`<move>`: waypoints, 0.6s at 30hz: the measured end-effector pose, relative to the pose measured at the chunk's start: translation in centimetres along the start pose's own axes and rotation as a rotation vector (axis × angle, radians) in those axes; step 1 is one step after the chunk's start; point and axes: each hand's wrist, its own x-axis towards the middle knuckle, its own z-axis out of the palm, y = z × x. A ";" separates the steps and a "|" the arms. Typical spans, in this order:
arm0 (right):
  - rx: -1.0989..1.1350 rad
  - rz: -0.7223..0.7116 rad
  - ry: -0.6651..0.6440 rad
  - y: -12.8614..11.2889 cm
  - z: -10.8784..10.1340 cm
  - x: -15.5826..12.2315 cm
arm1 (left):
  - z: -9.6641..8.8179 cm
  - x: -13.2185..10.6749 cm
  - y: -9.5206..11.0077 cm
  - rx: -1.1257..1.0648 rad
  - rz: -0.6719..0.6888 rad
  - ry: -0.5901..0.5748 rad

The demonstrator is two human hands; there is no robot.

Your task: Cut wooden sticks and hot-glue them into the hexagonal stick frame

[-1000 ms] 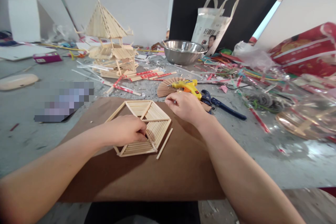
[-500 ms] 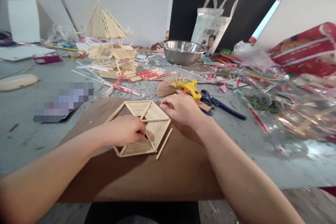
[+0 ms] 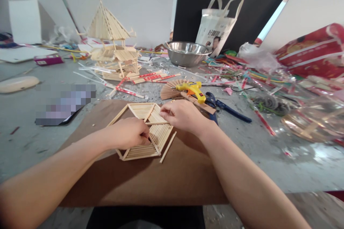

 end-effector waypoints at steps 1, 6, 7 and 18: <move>-0.007 -0.003 -0.006 -0.1 0.0 0.0 | 0.0 0.0 0.0 -0.003 0.001 -0.001; 0.009 -0.023 -0.061 -0.6 -0.1 0.0 | -0.1 0.1 0.2 -0.004 -0.011 0.002; 0.025 -0.038 -0.093 -0.8 -0.2 0.0 | -0.1 0.0 0.2 -0.002 -0.015 -0.002; 0.064 -0.090 -0.362 -3.3 -0.4 -0.1 | 0.1 0.2 0.0 0.038 0.004 -0.003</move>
